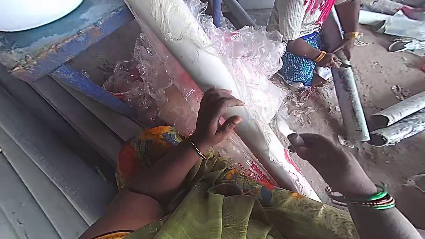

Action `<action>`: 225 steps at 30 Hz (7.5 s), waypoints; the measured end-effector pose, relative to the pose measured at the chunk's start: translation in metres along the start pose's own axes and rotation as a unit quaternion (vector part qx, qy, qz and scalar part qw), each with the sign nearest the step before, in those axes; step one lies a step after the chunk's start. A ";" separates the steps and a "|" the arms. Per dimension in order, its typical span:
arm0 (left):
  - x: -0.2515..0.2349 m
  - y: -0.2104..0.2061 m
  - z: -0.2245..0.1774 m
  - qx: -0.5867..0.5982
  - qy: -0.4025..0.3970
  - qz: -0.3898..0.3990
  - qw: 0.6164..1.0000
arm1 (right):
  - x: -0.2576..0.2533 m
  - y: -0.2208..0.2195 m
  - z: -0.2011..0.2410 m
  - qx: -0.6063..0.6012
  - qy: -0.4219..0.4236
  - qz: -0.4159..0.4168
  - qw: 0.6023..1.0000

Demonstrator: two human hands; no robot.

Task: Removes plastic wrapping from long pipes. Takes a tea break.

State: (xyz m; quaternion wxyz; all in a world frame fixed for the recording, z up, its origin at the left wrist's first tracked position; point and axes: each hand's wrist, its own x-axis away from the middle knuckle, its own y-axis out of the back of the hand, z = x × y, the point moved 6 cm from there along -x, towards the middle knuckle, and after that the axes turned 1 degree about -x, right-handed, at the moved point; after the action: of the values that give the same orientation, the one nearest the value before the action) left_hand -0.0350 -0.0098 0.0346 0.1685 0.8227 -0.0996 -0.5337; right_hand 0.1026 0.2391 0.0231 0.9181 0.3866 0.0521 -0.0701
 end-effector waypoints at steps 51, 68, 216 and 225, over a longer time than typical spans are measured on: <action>0.005 -0.022 0.023 -0.137 -0.025 -0.043 0.989 | -0.028 -0.028 -0.005 0.116 0.070 -0.016 0.991; 0.005 -0.022 0.025 -0.111 -0.021 -0.063 0.992 | -0.031 -0.038 -0.003 -0.020 0.051 -0.068 0.996; -0.066 0.075 0.063 -0.017 0.229 -0.214 0.950 | -0.013 -0.038 -0.045 0.031 -0.205 0.012 0.978; -0.026 0.083 0.121 0.107 0.409 -0.242 0.873 | -0.018 -0.047 -0.056 -0.116 -0.218 -0.055 0.967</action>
State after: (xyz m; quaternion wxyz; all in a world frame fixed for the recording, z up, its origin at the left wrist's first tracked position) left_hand -0.1546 -0.0987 0.0433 -0.0293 0.9790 0.1234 -0.1598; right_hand 0.0743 0.2489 -0.0460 0.9406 0.2492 -0.1206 -0.1963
